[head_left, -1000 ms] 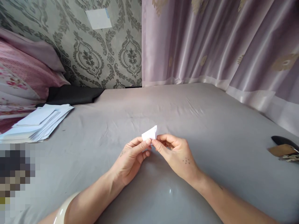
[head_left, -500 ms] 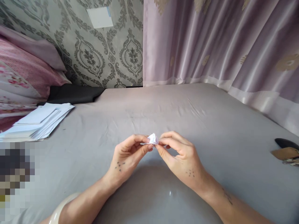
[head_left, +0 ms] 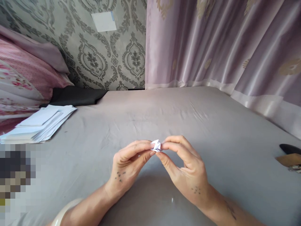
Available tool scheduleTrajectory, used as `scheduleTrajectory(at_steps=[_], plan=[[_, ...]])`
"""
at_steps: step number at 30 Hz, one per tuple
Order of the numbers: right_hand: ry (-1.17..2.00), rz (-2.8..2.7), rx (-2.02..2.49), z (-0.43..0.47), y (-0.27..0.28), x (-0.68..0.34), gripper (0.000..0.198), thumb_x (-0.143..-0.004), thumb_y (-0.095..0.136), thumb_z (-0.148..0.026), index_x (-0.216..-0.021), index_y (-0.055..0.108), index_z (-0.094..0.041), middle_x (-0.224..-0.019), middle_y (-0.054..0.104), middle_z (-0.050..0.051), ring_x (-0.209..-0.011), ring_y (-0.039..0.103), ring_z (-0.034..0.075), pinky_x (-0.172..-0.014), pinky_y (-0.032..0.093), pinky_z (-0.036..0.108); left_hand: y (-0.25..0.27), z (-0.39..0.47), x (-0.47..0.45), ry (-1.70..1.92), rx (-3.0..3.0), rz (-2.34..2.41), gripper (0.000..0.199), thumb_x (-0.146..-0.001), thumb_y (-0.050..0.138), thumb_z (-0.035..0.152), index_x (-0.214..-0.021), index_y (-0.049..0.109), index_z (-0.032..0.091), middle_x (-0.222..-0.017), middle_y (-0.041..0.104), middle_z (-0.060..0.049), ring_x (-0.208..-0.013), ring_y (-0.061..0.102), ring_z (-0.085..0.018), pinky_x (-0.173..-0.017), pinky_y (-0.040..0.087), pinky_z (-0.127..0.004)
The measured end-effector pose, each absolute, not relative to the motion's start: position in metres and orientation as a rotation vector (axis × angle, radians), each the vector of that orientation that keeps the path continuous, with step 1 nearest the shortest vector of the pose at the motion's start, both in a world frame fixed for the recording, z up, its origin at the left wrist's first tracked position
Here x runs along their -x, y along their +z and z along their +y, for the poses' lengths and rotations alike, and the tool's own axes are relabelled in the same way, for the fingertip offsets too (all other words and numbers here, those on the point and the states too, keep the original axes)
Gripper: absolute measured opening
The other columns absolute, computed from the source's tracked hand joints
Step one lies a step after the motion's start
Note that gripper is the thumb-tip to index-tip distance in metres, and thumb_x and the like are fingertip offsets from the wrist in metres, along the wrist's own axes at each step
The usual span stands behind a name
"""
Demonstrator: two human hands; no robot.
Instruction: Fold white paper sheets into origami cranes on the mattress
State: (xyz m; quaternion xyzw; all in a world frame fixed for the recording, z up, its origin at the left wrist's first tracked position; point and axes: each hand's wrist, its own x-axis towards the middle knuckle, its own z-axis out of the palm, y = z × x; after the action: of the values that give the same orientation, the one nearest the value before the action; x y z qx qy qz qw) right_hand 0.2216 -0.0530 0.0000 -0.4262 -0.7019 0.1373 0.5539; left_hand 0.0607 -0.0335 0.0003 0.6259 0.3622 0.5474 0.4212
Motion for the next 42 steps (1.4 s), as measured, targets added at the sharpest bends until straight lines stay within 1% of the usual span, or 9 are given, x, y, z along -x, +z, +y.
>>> scheduleTrajectory(at_steps=[4,10,15,19,25,31,36,42], plan=[[0.323,-1.649,1.003,-0.054,0.001,-0.221,0.017,-0.084,0.064,-0.01,-0.095,0.063,-0.022,-0.092,0.061,0.003,-0.083,0.062,0.015,-0.075,0.053,0.028,0.001,-0.032,-0.059,1.377,-1.618,0.874,0.019,-0.079,0.072,0.014,-0.089,0.079,0.029,-0.091,0.074,-0.002,-0.083,0.068,-0.018,-0.073,0.055,-0.026],[0.281,-1.656,0.963,-0.054,0.002,-0.22,0.023,-0.083,0.063,-0.006,-0.097,0.065,-0.024,-0.091,0.062,0.003,-0.079,0.063,0.015,-0.071,0.055,0.028,0.004,-0.033,-0.059,1.367,-1.639,0.857,0.016,-0.08,0.071,0.015,-0.088,0.079,0.027,-0.089,0.074,-0.004,-0.082,0.068,-0.019,-0.073,0.056,-0.028],[0.293,-1.659,0.964,-0.056,0.003,-0.22,0.023,-0.084,0.062,-0.007,-0.097,0.067,-0.025,-0.089,0.061,0.003,-0.075,0.063,0.014,-0.066,0.055,0.028,0.006,-0.034,-0.058,1.319,-1.623,0.871,0.012,-0.081,0.071,0.018,-0.085,0.079,0.026,-0.091,0.073,-0.006,-0.084,0.068,-0.021,-0.074,0.056,-0.03],[0.301,-1.647,0.964,-0.058,0.003,-0.22,0.024,-0.083,0.062,-0.007,-0.096,0.067,-0.027,-0.087,0.061,0.002,-0.072,0.063,0.014,-0.062,0.054,0.027,0.003,-0.035,-0.058,1.341,-1.605,0.86,0.015,-0.08,0.071,0.015,-0.087,0.079,0.026,-0.091,0.073,-0.005,-0.085,0.068,-0.02,-0.076,0.055,-0.029],[0.294,-1.618,0.989,-0.061,0.001,-0.218,0.024,-0.082,0.064,-0.006,-0.098,0.064,-0.024,-0.09,0.06,0.003,-0.078,0.062,0.014,-0.069,0.054,0.028,0.004,-0.035,-0.06,1.354,-1.579,0.848,0.017,-0.081,0.07,0.015,-0.088,0.079,0.028,-0.089,0.072,-0.004,-0.083,0.066,-0.019,-0.074,0.054,-0.027],[0.415,-1.558,1.058,-0.064,0.002,-0.215,0.017,-0.083,0.066,-0.012,-0.094,0.064,-0.024,-0.091,0.06,0.002,-0.077,0.06,0.013,-0.066,0.053,0.026,0.004,-0.034,-0.06,1.334,-1.606,0.863,0.015,-0.081,0.07,0.018,-0.089,0.079,0.028,-0.087,0.071,-0.005,-0.081,0.065,-0.019,-0.072,0.053,-0.028],[0.391,-1.556,1.036,-0.064,0.005,-0.214,0.013,-0.082,0.066,-0.013,-0.09,0.064,-0.023,-0.086,0.06,0.002,-0.073,0.059,0.014,-0.064,0.052,0.027,0.005,-0.036,-0.059,1.32,-1.618,0.878,0.013,-0.082,0.07,0.019,-0.087,0.078,0.027,-0.084,0.072,-0.004,-0.08,0.065,-0.019,-0.073,0.051,-0.029],[0.427,-1.563,1.019,-0.058,0.002,-0.216,0.012,-0.083,0.064,-0.011,-0.088,0.066,-0.022,-0.083,0.06,0.001,-0.072,0.059,0.013,-0.066,0.051,0.027,0.001,-0.031,-0.059,1.295,-1.64,0.894,0.011,-0.083,0.068,0.018,-0.086,0.077,0.025,-0.081,0.07,-0.004,-0.076,0.064,-0.017,-0.071,0.05,-0.026]])
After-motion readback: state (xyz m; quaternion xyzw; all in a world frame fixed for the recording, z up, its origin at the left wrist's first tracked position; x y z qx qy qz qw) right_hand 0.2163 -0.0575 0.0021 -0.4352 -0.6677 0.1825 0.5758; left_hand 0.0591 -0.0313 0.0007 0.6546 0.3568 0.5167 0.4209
